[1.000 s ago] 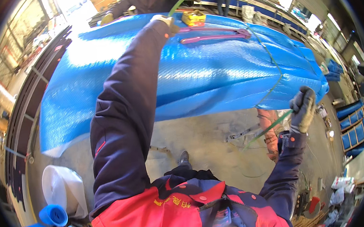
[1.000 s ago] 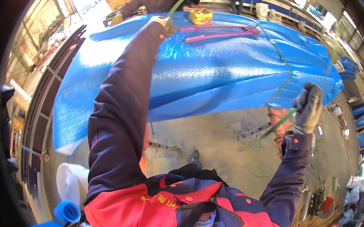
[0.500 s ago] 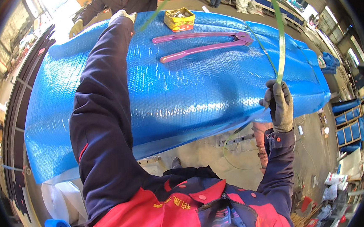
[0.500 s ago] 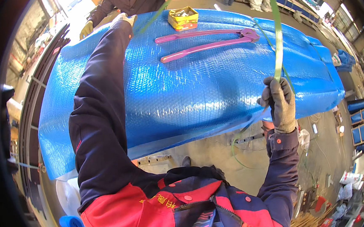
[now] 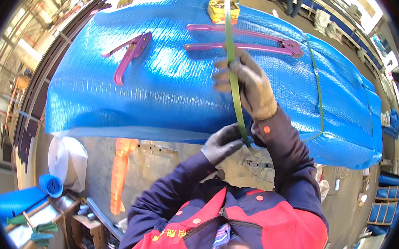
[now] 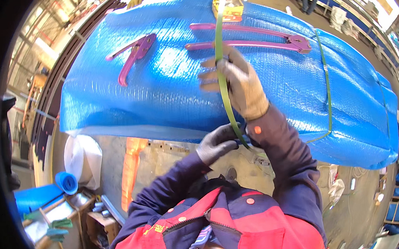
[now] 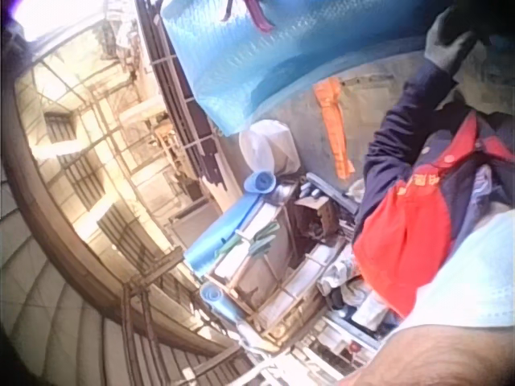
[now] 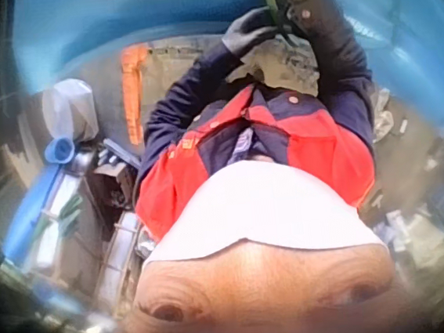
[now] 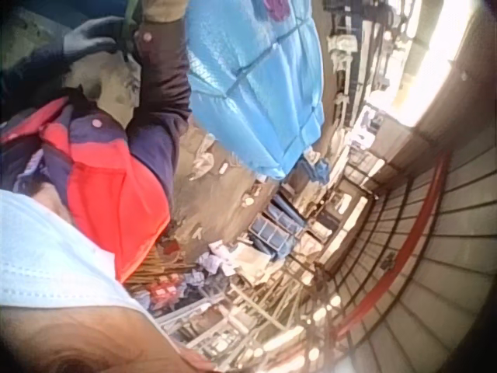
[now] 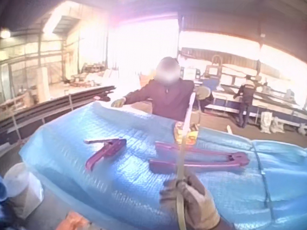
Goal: The person threads green straps through purple ratchet tensioners and tightens them around a large blue-wrapped package. A coworker assists by holding the package and operating a second tensioner. The person repeats the strapping process on multiple sections of the package.
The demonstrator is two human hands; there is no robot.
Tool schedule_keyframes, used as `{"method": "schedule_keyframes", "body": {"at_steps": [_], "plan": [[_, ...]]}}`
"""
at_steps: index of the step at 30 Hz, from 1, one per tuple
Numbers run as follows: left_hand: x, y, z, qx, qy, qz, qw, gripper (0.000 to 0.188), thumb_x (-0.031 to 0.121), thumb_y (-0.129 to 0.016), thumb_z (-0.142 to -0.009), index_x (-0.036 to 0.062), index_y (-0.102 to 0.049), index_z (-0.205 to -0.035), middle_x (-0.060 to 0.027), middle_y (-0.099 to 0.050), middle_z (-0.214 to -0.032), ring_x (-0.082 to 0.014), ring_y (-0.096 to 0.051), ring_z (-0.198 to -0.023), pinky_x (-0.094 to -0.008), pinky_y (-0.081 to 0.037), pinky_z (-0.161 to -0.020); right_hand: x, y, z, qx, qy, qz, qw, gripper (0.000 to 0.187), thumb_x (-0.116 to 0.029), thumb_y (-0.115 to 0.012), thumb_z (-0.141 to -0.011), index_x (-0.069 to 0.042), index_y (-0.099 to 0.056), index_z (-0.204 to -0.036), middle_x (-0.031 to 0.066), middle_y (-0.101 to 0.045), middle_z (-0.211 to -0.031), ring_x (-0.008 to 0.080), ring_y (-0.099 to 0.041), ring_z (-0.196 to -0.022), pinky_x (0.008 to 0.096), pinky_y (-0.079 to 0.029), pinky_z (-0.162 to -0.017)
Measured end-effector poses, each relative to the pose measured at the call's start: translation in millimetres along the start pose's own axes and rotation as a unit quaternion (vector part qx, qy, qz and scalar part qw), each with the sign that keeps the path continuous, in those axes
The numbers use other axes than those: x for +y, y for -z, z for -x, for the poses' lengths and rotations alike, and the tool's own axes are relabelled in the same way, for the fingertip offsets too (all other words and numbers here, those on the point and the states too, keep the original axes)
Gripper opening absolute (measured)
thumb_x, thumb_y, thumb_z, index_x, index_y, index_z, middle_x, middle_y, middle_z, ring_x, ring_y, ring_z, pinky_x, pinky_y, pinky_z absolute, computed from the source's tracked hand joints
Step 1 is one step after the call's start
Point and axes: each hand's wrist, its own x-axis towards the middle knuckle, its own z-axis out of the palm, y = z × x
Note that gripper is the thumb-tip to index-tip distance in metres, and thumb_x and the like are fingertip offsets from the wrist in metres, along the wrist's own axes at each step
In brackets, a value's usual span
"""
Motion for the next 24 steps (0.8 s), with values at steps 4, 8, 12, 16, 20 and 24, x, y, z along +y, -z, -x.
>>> {"method": "schedule_keyframes", "body": {"at_steps": [4,8,12,16,20,24], "plan": [[-31.0,-34.6,16.0,0.087,-0.122,0.016,0.989,0.063,0.008,-0.067,-0.103,0.0032,-0.041,-0.16,-0.0108,-0.054,-0.155,-0.0205,-0.052,-0.143,-0.0386,-0.042,-0.119,2.4,25.5,-53.2,0.021,0.084,0.148,0.985,0.045,-0.026,-0.056,-0.108,0.003,-0.048,-0.142,0.0214,-0.066,-0.125,0.0317,-0.073,-0.106,0.0436,-0.063,-0.089],[-31.4,-27.7,48.9,0.179,-0.162,-0.019,0.97,0.058,0.011,-0.069,-0.103,0.0049,-0.047,-0.157,-0.011,-0.061,-0.144,-0.0176,-0.058,-0.132,-0.0341,-0.048,-0.111,-2.4,42.3,-29.3,0.105,-0.083,0.168,0.977,0.055,-0.029,-0.063,-0.106,0.0,-0.044,-0.15,0.0174,-0.066,-0.122,0.0276,-0.073,-0.104,0.0389,-0.063,-0.083],[-90.5,1.0,91.4,0.25,-0.112,0.04,0.961,0.046,0.018,-0.067,-0.105,0.0065,-0.058,-0.149,-0.0088,-0.07,-0.131,-0.0152,-0.067,-0.113,-0.0315,-0.055,-0.096,-10.9,62.1,34.5,0.134,-0.118,0.337,0.925,0.067,-0.031,-0.067,-0.105,-0.004,-0.038,-0.16,0.0161,-0.065,-0.124,0.0239,-0.071,-0.103,0.0353,-0.062,-0.08],[-176.5,31.2,141.8,0.345,-0.03,0.066,0.936,0.044,0.025,-0.066,-0.107,0.0065,-0.062,-0.146,-0.0095,-0.073,-0.125,-0.0185,-0.07,-0.113,-0.0334,-0.057,-0.095,-16.4,68.3,70.6,0.132,-0.104,0.451,0.877,0.063,-0.031,-0.067,-0.105,-0.001,-0.045,-0.156,0.0162,-0.063,-0.13,0.0201,-0.069,-0.106,0.0319,-0.058,-0.087],[-259.5,61.6,189.9,0.393,-0.001,0.082,0.916,0.039,0.025,-0.065,-0.107,0.0081,-0.066,-0.142,-0.0083,-0.075,-0.121,-0.0182,-0.072,-0.108,-0.0318,-0.058,-0.088,-9.4,25.2,98.8,0.124,0.018,0.718,0.685,0.055,-0.027,-0.067,-0.105,0.004,-0.053,-0.149,0.0212,-0.061,-0.138,0.0258,-0.063,-0.122,0.035,-0.05,-0.102],[-352.1,80.8,204.4,0.467,-0.012,0.161,0.869,0.035,0.022,-0.068,-0.105,0.006,-0.069,-0.137,-0.0074,-0.077,-0.112,-0.0174,-0.073,-0.098,-0.0308,-0.059,-0.083,46.9,-46.7,156.0,0.043,0.071,0.608,0.789,0.035,-0.006,-0.05,-0.109,0.007,-0.06,-0.139,0.0214,-0.066,-0.138,0.0284,-0.064,-0.124,0.0401,-0.048,-0.111]]}}
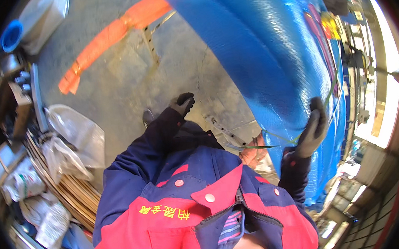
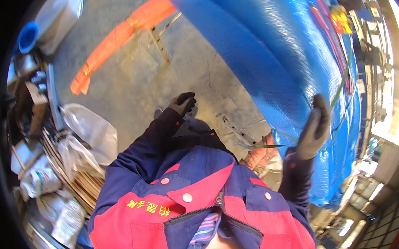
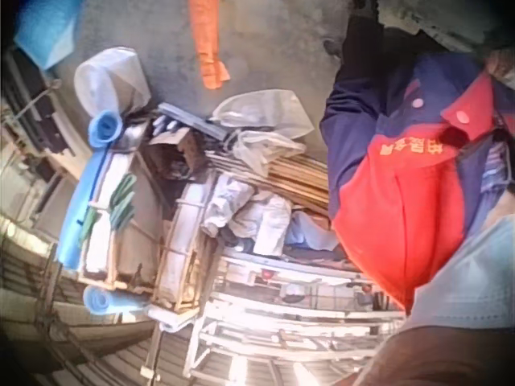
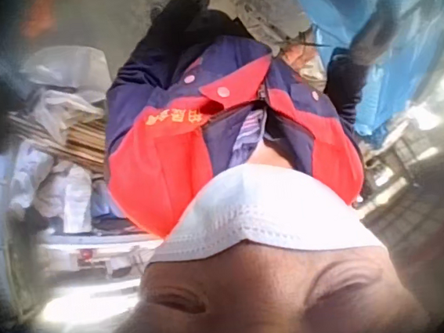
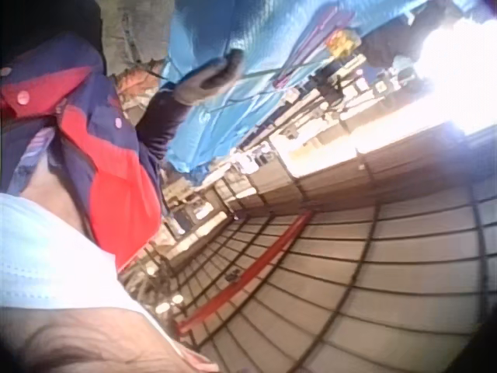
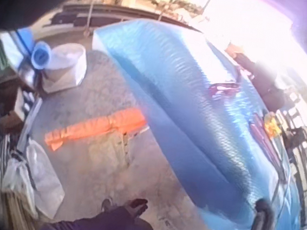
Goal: The person threads green straps through purple ratchet tensioners and tightens them around a large blue-wrapped package. A coworker assists by holding the package and operating a second tensioner. The person repeats the strapping process on multiple sections of the package.
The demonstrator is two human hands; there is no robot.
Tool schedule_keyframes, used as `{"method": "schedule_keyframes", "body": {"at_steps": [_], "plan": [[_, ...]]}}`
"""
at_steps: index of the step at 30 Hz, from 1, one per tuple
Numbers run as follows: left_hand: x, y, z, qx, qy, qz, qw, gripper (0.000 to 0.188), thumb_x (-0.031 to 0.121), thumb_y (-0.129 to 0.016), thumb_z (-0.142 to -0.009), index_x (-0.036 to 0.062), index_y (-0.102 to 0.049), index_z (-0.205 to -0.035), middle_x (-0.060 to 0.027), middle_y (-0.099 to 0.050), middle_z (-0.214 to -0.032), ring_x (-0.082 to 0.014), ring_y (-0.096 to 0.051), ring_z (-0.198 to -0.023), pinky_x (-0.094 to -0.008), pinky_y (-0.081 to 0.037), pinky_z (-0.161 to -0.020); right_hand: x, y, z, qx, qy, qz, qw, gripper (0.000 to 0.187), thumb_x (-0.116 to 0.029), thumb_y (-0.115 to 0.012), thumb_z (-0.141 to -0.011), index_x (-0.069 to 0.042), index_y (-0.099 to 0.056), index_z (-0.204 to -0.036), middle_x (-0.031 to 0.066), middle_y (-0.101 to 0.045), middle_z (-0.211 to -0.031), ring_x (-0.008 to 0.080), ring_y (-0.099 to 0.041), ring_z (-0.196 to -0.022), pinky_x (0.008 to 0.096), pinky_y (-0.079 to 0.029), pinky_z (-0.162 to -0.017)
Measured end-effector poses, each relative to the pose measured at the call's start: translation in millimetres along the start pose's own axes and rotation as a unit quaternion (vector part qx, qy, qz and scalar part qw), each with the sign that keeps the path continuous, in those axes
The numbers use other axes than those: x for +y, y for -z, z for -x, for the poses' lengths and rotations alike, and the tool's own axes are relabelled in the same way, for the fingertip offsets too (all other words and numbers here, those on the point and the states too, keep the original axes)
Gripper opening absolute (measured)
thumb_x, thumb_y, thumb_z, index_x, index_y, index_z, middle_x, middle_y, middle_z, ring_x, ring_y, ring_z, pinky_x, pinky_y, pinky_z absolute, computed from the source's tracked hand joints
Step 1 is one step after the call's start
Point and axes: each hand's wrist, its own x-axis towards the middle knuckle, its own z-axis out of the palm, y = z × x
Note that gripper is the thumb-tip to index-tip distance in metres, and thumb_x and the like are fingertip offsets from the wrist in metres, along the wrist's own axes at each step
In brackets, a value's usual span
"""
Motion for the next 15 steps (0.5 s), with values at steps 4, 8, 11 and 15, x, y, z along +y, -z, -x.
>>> {"method": "schedule_keyframes", "body": {"at_steps": [4,8,11,15], "plan": [[-101.4,15.7,-19.6,0.086,-0.04,-0.038,0.995,0.031,0.018,-0.07,-0.103,0.0043,-0.071,-0.131,-0.0071,-0.077,-0.105,-0.0152,-0.072,-0.087,-0.0299,-0.059,-0.081,29.4,-107.4,77.2,-0.323,-0.078,0.016,0.943,0.036,-0.008,-0.064,-0.102,0.004,-0.063,-0.136,0.0206,-0.07,-0.132,0.028,-0.067,-0.123,0.0392,-0.052,-0.106],[-187.2,36.2,-1.1,0.101,0.1,0.02,0.99,0.032,0.021,-0.07,-0.105,0.0051,-0.07,-0.132,-0.0081,-0.077,-0.106,-0.0186,-0.074,-0.088,-0.0325,-0.061,-0.084,174.7,-221.5,138.6,-0.376,-0.295,0.059,0.876,0.046,-0.031,-0.068,-0.105,0.002,-0.065,-0.136,0.0144,-0.074,-0.121,0.0215,-0.07,-0.108,0.0341,-0.055,-0.096],[-231.5,56.2,33.9,0.154,0.17,0.354,0.907,0.036,0.025,-0.068,-0.106,0.0058,-0.067,-0.136,-0.0099,-0.076,-0.109,-0.0228,-0.075,-0.093,-0.0356,-0.062,-0.085,305.6,-283.2,167.4,-0.424,-0.423,0.114,0.793,0.059,-0.054,-0.068,-0.101,-0.006,-0.064,-0.135,0.0099,-0.072,-0.11,0.0185,-0.07,-0.09,0.0295,-0.054,-0.076],[-264.8,80.6,48.4,0.233,0.246,0.406,0.849,0.04,0.03,-0.066,-0.107,0.0061,-0.063,-0.14,-0.0125,-0.072,-0.118,-0.0246,-0.073,-0.103,-0.04,-0.062,-0.087,462.3,-343.8,162.6,-0.22,-0.561,0.076,0.794,0.075,-0.076,-0.062,-0.093,-0.014,-0.059,-0.135,0.0051,-0.067,-0.088,0.0198,-0.066,-0.072,0.0341,-0.048,-0.056]]}}
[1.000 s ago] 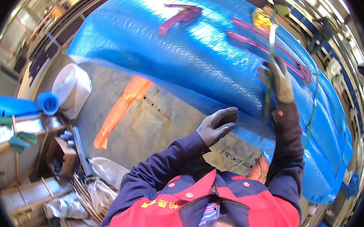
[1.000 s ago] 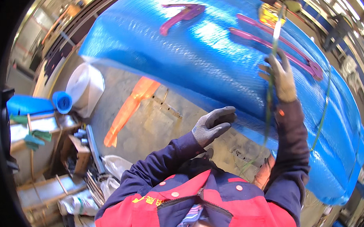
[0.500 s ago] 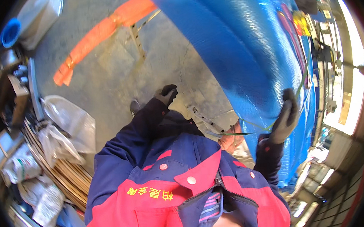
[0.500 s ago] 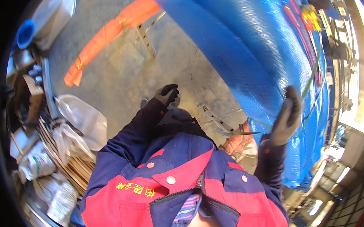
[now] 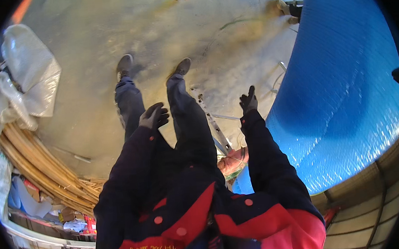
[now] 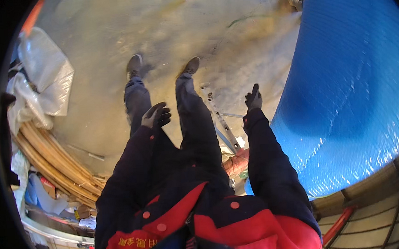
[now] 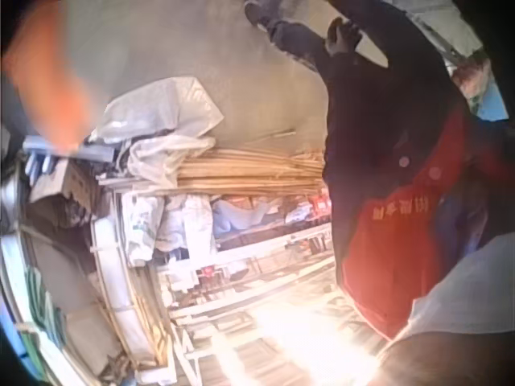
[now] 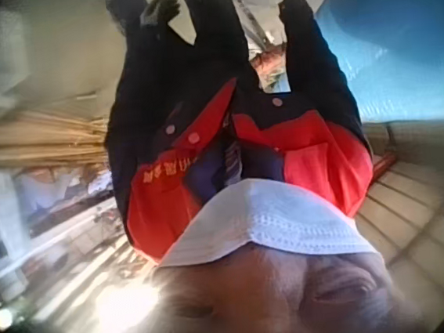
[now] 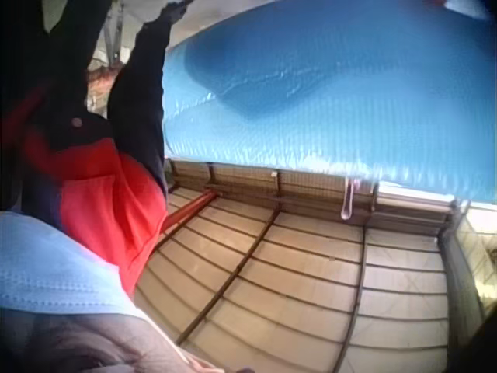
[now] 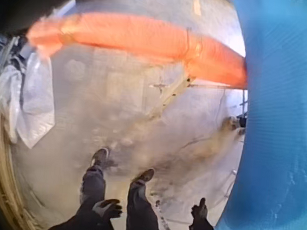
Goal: The person threads green straps through purple ratchet tensioners and tightens them around a large blue-wrapped package. A coworker assists by holding the package and operating a second tensioner. The person repeats the strapping process on multiple sections of the package.
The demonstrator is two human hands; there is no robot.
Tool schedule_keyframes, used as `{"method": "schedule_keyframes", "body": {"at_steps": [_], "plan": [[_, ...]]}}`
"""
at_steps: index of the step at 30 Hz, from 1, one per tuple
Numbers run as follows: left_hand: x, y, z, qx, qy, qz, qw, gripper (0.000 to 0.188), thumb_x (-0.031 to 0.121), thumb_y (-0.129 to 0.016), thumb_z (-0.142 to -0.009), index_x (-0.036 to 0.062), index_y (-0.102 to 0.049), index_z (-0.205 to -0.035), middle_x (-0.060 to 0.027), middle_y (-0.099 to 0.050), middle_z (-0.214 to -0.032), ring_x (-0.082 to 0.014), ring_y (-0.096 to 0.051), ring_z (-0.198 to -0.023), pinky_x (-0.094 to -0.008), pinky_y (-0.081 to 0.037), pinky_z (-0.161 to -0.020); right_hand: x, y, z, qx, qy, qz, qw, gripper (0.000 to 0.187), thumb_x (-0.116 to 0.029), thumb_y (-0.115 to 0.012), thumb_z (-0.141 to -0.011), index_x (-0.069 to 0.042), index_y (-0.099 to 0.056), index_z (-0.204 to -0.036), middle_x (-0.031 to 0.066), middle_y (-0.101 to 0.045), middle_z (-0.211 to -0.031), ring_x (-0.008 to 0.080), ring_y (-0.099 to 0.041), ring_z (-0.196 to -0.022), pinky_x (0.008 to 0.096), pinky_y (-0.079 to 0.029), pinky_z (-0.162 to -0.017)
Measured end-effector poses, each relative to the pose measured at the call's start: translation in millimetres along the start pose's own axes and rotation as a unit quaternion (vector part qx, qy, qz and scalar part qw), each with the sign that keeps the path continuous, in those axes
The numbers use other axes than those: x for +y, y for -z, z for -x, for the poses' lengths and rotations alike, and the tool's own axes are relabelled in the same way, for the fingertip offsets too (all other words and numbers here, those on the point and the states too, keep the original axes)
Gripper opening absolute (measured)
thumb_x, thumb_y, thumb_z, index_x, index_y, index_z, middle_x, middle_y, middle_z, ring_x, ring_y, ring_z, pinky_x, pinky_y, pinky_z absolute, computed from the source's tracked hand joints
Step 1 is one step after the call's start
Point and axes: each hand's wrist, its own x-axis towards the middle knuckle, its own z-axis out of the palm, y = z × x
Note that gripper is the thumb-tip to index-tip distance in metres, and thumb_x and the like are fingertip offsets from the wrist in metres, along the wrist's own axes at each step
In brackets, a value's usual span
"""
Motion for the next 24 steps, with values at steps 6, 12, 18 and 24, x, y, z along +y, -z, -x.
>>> {"method": "schedule_keyframes", "body": {"at_steps": [6,12,18,24], "plan": [[10.8,-9.9,-33.7,-0.053,0.041,-0.005,0.998,0.056,0.038,-0.061,-0.109,0.0001,-0.052,-0.149,-0.0141,-0.068,-0.125,-0.0258,-0.07,-0.107,-0.0406,-0.06,-0.093,-56.4,-19.2,-164.6,-0.03,0.074,-0.14,0.987,0.107,-0.079,-0.064,-0.088,-0.011,-0.029,-0.164,0.0155,-0.043,-0.141,0.0301,-0.052,-0.122,0.0479,-0.035,-0.103],[22.4,-29.2,-55.8,-0.076,0.066,0.004,0.995,0.06,0.039,-0.059,-0.109,0.0023,-0.046,-0.154,-0.0154,-0.065,-0.129,-0.0259,-0.069,-0.109,-0.0409,-0.059,-0.096,-223.1,-65.7,-120.7,-0.445,0.206,-0.502,0.713,0.113,-0.078,-0.055,-0.094,-0.003,-0.014,-0.168,0.0244,-0.053,-0.156,0.0397,-0.053,-0.144,0.0608,-0.037,-0.122],[7.0,-20.1,-75.3,-0.021,0.076,-0.082,0.994,0.056,0.038,-0.063,-0.108,0.003,-0.051,-0.149,-0.0145,-0.067,-0.124,-0.0267,-0.071,-0.103,-0.0431,-0.062,-0.089,-234.7,-59.3,-14.3,-0.488,0.15,-0.665,0.545,0.061,-0.033,-0.063,-0.104,0.001,-0.045,-0.151,0.014,-0.069,-0.117,0.0239,-0.066,-0.102,0.0447,-0.051,-0.102],[58.7,-56.4,-30.6,0.014,-0.091,-0.299,0.95,0.044,0.005,-0.063,-0.104,0.0049,-0.055,-0.148,-0.0133,-0.074,-0.108,-0.0201,-0.073,-0.081,-0.0319,-0.061,-0.071,-167.3,-107.7,82.3,-0.117,0.175,-0.274,0.938,0.046,-0.033,-0.06,-0.104,0.0,-0.056,-0.135,0.0185,-0.072,-0.108,0.0296,-0.071,-0.099,0.0463,-0.054,-0.094]]}}
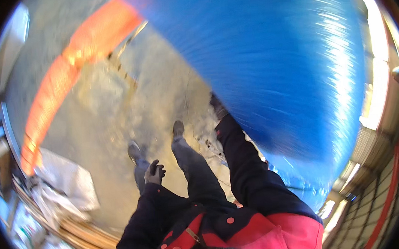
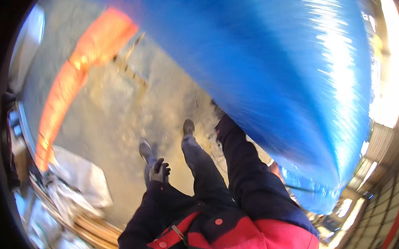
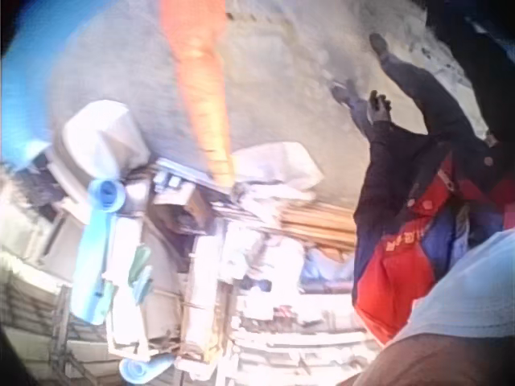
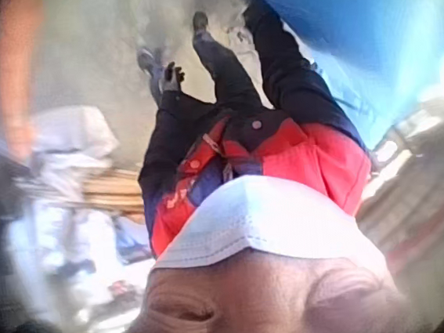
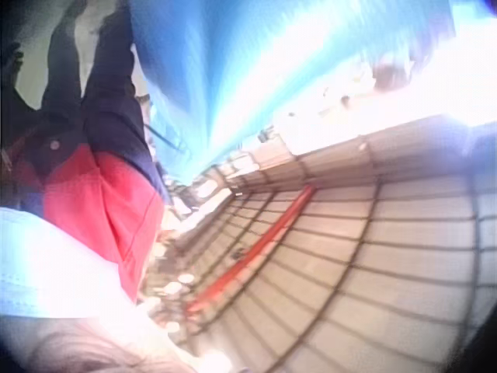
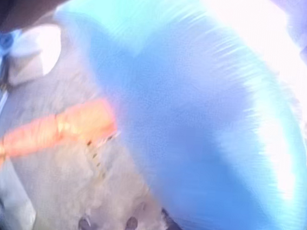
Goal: The person threads green straps through purple ratchet tensioners and tightens them around a large blue-wrapped package. A coworker assists by holding the package and operating a second tensioner. The person repeats the strapping process on multiple sections of the package.
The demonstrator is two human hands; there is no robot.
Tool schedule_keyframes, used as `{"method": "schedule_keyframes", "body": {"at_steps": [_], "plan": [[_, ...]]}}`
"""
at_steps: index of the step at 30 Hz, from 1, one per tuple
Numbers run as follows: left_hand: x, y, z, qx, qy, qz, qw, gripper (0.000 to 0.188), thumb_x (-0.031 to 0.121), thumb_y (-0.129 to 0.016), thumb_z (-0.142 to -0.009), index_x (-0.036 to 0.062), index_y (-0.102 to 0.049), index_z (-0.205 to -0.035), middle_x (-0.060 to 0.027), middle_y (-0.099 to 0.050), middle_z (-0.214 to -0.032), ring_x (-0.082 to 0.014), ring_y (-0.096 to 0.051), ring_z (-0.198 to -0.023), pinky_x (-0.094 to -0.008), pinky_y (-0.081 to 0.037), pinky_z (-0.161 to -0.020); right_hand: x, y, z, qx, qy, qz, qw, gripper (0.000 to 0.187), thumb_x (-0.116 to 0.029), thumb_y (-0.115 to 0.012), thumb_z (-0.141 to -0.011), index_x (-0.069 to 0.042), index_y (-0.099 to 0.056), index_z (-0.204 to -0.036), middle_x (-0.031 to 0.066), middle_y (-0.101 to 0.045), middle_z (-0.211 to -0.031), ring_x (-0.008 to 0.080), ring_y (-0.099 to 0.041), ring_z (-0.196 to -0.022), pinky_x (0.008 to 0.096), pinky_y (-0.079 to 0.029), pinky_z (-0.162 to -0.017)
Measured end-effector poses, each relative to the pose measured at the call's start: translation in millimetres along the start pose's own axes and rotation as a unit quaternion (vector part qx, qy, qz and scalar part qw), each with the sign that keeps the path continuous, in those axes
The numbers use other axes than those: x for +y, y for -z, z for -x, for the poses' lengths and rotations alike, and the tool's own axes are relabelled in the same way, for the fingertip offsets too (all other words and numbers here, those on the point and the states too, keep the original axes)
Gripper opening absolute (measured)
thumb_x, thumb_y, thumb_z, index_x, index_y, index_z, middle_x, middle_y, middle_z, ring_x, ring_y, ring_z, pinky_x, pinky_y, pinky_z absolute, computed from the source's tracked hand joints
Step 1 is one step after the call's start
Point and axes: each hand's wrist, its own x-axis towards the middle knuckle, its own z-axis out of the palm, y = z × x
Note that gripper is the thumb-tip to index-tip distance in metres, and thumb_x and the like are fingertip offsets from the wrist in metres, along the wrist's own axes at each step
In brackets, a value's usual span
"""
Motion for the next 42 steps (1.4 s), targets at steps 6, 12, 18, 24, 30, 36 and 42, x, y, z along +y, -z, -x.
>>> {"method": "schedule_keyframes", "body": {"at_steps": [6,12,18,24,30,36,42], "plan": [[260.3,-64.7,117.7,-0.159,-0.475,-0.345,0.794,0.076,-0.005,-0.066,-0.089,0.0132,-0.046,-0.16,-0.017,-0.066,-0.137,-0.0242,-0.072,-0.104,-0.0353,-0.059,-0.092,-43.5,-74.3,167.8,-0.108,0.037,0.416,0.902,0.036,-0.032,-0.057,-0.103,-0.001,-0.067,-0.12,0.023,-0.075,-0.099,0.0352,-0.075,-0.095,0.048,-0.057,-0.085],[391.4,-139.2,252.9,-0.377,-0.503,-0.707,0.325,0.082,0.002,-0.059,-0.081,0.0118,-0.042,-0.161,-0.0198,-0.057,-0.149,-0.0394,-0.049,-0.143,-0.0479,-0.043,-0.117,-141.4,-52.1,295.8,-0.199,0.222,0.583,0.756,0.029,-0.031,-0.061,-0.099,-0.007,-0.075,-0.106,0.0207,-0.078,-0.095,0.0349,-0.077,-0.096,0.0469,-0.06,-0.079],[378.6,-205.4,227.0,-0.376,-0.568,-0.502,0.534,0.034,0.014,-0.066,-0.097,0.0051,-0.064,-0.129,-0.0225,-0.074,-0.113,-0.043,-0.072,-0.105,-0.0479,-0.056,-0.088,-360.9,37.0,297.1,-0.19,0.318,0.727,0.578,0.014,-0.029,-0.072,-0.088,-0.021,-0.079,-0.078,0.0064,-0.076,-0.088,0.0288,-0.074,-0.087,0.0502,-0.053,-0.066],[421.2,-192.9,158.2,-0.253,-0.644,-0.35,0.632,0.02,0.014,-0.05,-0.109,0.0035,-0.067,-0.112,-0.0115,-0.074,-0.1,-0.0204,-0.07,-0.086,-0.0358,-0.056,-0.079,-403.0,67.4,383.2,-0.094,0.68,0.391,0.613,0.03,-0.041,-0.074,-0.093,-0.011,-0.071,-0.099,0.0077,-0.067,-0.093,0.0324,-0.07,-0.099,0.0477,-0.055,-0.08],[428.2,-151.7,167.8,-0.173,-0.705,-0.291,0.623,0.025,-0.002,-0.045,-0.102,-0.0005,-0.067,-0.114,-0.0104,-0.074,-0.092,-0.0199,-0.072,-0.086,-0.035,-0.058,-0.08,-407.0,76.8,320.2,-0.066,0.398,0.249,0.881,0.074,-0.057,-0.082,-0.086,0.0,-0.065,-0.13,0.0219,-0.075,-0.093,0.0381,-0.075,-0.088,0.0445,-0.058,-0.078],[442.6,-199.2,177.6,-0.157,-0.643,-0.473,0.582,0.028,-0.001,-0.055,-0.095,0.0091,-0.069,-0.117,-0.0158,-0.074,-0.101,-0.0358,-0.073,-0.095,-0.0427,-0.058,-0.081,-446.7,45.4,264.1,-0.15,0.352,-0.026,0.924,0.043,-0.033,-0.078,-0.097,0.001,-0.068,-0.122,0.0103,-0.073,-0.089,0.0175,-0.069,-0.081,0.0353,-0.056,-0.075],[473.1,-242.4,237.8,-0.291,-0.579,-0.444,0.619,0.023,0.007,-0.065,-0.098,0.0051,-0.067,-0.121,-0.018,-0.073,-0.11,-0.0371,-0.072,-0.101,-0.0423,-0.057,-0.09,-492.1,49.4,255.0,-0.071,0.474,0.111,0.871,0.013,-0.011,-0.067,-0.1,-0.001,-0.071,-0.107,0.0132,-0.071,-0.088,0.0247,-0.071,-0.078,0.037,-0.056,-0.073]]}}
